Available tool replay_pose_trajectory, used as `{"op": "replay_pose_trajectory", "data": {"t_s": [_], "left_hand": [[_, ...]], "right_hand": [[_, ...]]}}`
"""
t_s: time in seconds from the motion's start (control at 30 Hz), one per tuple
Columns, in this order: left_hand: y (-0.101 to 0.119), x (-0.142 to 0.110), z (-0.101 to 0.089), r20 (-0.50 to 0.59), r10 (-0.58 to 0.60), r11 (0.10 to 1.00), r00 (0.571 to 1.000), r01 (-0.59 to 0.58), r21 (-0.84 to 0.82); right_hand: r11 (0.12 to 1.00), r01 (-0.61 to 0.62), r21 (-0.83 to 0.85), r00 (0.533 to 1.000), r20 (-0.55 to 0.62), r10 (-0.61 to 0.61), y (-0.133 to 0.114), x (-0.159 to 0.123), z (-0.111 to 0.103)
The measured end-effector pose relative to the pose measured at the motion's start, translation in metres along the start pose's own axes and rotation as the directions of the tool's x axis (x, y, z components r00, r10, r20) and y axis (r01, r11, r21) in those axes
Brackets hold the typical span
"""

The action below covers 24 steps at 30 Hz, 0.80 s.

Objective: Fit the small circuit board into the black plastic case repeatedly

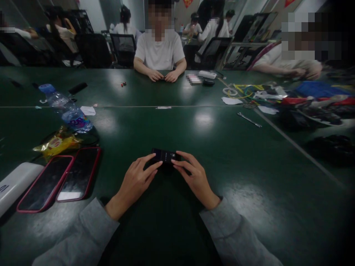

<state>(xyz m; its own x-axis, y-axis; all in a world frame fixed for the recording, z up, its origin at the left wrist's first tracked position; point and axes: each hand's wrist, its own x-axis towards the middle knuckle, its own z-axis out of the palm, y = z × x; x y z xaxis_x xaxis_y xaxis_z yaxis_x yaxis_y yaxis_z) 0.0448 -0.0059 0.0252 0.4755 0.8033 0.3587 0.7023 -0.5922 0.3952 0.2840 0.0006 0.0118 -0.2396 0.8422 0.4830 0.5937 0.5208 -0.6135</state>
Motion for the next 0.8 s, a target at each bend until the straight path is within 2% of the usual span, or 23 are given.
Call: {"op": "replay_pose_trajectory", "data": {"t_s": [0.23, 0.47, 0.57, 0.67, 0.8], "left_hand": [[0.0015, 0.0038, 0.0051, -0.063, 0.04, 0.997, 0.997, -0.036, 0.067], [-0.0003, 0.0026, 0.0056, -0.068, 0.048, 0.998, 0.997, -0.044, 0.053], [0.0005, 0.0024, 0.0045, -0.107, -0.009, 1.0, 0.994, 0.007, -0.022], [0.0004, 0.0027, 0.0045, -0.149, -0.124, 0.987, 0.981, 0.106, -0.12], [-0.0059, 0.002, 0.0079, -0.107, -0.284, 0.941, 0.953, 0.255, -0.223]], "right_hand": [[1.0, 0.021, -0.012, 1.0, -0.019, -0.021, 0.0035, 0.002, 0.0046], [0.997, -0.042, 0.069, 0.999, 0.02, 0.041, -0.001, 0.0047, 0.0009], [0.992, -0.083, 0.098, 0.997, 0.011, 0.082, -0.0006, 0.0056, 0.0002], [0.976, -0.167, 0.141, 0.986, 0.013, 0.167, 0.0023, 0.0056, 0.0019], [0.964, -0.229, 0.138, 0.973, 0.077, 0.22, 0.0059, 0.0053, 0.004]]}}
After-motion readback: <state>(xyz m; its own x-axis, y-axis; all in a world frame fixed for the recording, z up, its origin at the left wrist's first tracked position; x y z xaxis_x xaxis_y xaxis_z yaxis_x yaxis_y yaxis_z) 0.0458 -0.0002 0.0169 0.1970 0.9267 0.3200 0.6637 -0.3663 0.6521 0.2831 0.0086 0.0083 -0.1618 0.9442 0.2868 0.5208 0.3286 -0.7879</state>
